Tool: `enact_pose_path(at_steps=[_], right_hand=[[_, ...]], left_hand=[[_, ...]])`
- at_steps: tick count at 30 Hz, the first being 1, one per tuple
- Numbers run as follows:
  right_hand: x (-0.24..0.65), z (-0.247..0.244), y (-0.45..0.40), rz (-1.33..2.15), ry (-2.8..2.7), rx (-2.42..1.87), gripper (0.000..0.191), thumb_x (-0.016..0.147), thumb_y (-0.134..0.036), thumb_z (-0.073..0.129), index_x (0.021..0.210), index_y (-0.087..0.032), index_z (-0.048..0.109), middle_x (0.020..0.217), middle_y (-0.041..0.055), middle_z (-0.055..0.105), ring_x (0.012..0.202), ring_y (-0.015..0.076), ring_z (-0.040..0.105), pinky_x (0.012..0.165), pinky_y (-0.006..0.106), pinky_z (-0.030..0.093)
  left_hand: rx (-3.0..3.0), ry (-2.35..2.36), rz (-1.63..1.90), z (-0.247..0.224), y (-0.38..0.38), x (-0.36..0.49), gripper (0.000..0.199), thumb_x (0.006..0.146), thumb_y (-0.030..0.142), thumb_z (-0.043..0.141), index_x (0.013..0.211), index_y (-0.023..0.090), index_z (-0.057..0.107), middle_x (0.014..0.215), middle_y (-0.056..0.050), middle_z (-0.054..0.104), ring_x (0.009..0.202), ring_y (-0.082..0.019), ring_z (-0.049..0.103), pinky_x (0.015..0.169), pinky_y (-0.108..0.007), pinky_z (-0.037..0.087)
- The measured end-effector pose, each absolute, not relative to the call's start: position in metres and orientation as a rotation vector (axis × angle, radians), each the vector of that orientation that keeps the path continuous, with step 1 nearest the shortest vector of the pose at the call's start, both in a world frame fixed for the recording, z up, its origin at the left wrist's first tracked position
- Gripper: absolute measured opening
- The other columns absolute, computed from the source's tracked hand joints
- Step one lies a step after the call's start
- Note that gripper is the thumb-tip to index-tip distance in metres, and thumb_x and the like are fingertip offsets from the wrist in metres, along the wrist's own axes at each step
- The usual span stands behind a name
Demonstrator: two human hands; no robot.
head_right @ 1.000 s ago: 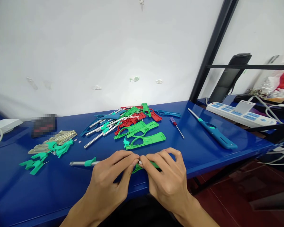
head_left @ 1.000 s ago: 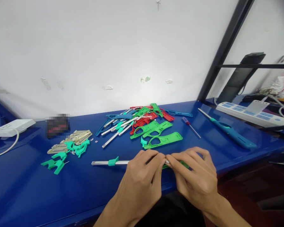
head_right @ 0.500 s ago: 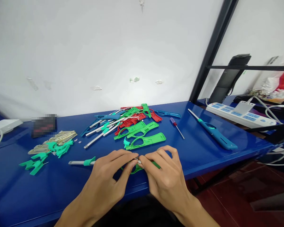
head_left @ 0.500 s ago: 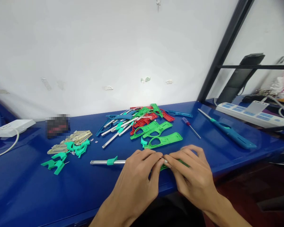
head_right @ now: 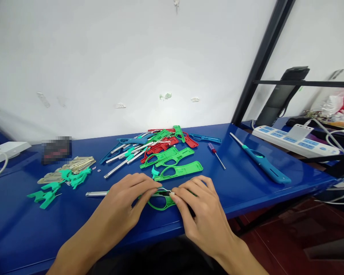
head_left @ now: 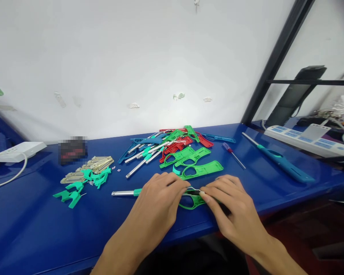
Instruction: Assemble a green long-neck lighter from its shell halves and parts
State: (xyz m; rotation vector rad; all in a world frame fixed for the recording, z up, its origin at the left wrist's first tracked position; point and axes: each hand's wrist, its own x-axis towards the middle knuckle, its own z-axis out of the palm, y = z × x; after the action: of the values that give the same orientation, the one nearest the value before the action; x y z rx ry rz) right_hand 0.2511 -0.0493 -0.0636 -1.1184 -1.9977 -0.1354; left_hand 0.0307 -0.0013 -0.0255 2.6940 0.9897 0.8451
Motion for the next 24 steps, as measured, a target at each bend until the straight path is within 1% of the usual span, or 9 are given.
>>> enact_pose_path(at_steps=[4,8,11,13,15,17,19,21,24], right_hand=[[0.2502,-0.0626,-0.0494,-0.103,-1.972,-1.147,0.014,0.106,-0.015,0.058,0.106,-0.027,0.065,0.098,-0.0011,0.072,0.088,0.0188,0.064,0.091,0.041,0.039],[0.2496,-0.0619,-0.0489,-0.074,-1.943,-1.168,0.011,0.106,-0.018,0.060,0.107,-0.027,0.066,0.098,-0.0020,0.073,0.090,0.0184,0.064,0.090,0.039,0.040],[0.2498,-0.0624,-0.0477,-0.057,-1.930,-1.183,0.010,0.106,-0.020,0.060,0.107,-0.027,0.067,0.098,-0.0031,0.073,0.090,0.0177,0.065,0.091,0.038,0.040],[0.2500,-0.0631,-0.0473,-0.049,-1.916,-1.199,0.009,0.106,-0.021,0.061,0.106,-0.027,0.067,0.099,-0.0038,0.073,0.091,0.0169,0.065,0.091,0.038,0.041],[0.2503,-0.0635,-0.0475,-0.038,-1.904,-1.212,0.008,0.107,-0.022,0.061,0.104,-0.028,0.067,0.099,-0.0045,0.073,0.092,0.0163,0.065,0.092,0.037,0.041],[0.2507,-0.0634,-0.0482,-0.027,-1.895,-1.220,0.009,0.107,-0.023,0.061,0.103,-0.028,0.067,0.099,-0.0052,0.073,0.093,0.0159,0.065,0.093,0.036,0.042],[0.2512,-0.0630,-0.0488,-0.015,-1.890,-1.227,0.010,0.107,-0.024,0.061,0.103,-0.029,0.068,0.100,-0.0056,0.073,0.094,0.0157,0.065,0.093,0.036,0.043],[0.2516,-0.0627,-0.0492,-0.005,-1.884,-1.235,0.010,0.107,-0.025,0.061,0.102,-0.029,0.068,0.099,-0.0056,0.073,0.094,0.0157,0.065,0.092,0.036,0.043],[0.2522,-0.0629,-0.0491,0.002,-1.873,-1.246,0.010,0.106,-0.026,0.062,0.101,-0.028,0.070,0.099,-0.0047,0.073,0.093,0.0165,0.065,0.090,0.036,0.044]], left_hand=[[2.698,0.994,0.830,-0.0306,0.0007,0.0318,0.025,0.106,0.008,0.051,0.113,0.026,0.068,0.108,0.001,0.075,0.095,-0.022,0.069,0.089,-0.039,0.049],[2.691,0.991,0.819,-0.0303,0.0011,0.0338,0.026,0.106,0.008,0.050,0.118,0.027,0.063,0.114,0.002,0.075,0.101,-0.022,0.069,0.093,-0.041,0.049],[2.682,0.989,0.792,-0.0261,-0.0005,0.0343,0.017,0.107,0.013,0.051,0.115,0.026,0.059,0.113,0.002,0.074,0.100,-0.023,0.069,0.092,-0.042,0.049],[2.683,0.997,0.745,-0.0237,-0.0016,0.0337,0.015,0.105,0.017,0.057,0.117,0.026,0.057,0.115,0.001,0.073,0.099,-0.025,0.068,0.091,-0.044,0.050],[2.700,1.025,0.685,-0.0232,-0.0022,0.0329,0.027,0.102,0.016,0.061,0.126,0.028,0.054,0.122,0.000,0.071,0.103,-0.027,0.068,0.093,-0.046,0.051],[2.728,1.055,0.626,-0.0247,-0.0020,0.0326,0.039,0.102,0.012,0.058,0.136,0.029,0.050,0.125,-0.001,0.071,0.108,-0.028,0.068,0.094,-0.047,0.051],[2.757,1.077,0.589,-0.0272,-0.0013,0.0328,0.042,0.104,0.011,0.053,0.141,0.030,0.048,0.124,-0.002,0.071,0.109,-0.028,0.068,0.095,-0.047,0.051],[2.782,1.085,0.564,-0.0294,-0.0002,0.0330,0.037,0.106,0.012,0.050,0.138,0.030,0.051,0.123,-0.002,0.071,0.109,-0.027,0.069,0.095,-0.047,0.052],[2.800,1.094,0.547,-0.0308,0.0012,0.0330,0.025,0.108,0.015,0.048,0.127,0.028,0.059,0.118,-0.002,0.072,0.104,-0.026,0.069,0.095,-0.047,0.052]])
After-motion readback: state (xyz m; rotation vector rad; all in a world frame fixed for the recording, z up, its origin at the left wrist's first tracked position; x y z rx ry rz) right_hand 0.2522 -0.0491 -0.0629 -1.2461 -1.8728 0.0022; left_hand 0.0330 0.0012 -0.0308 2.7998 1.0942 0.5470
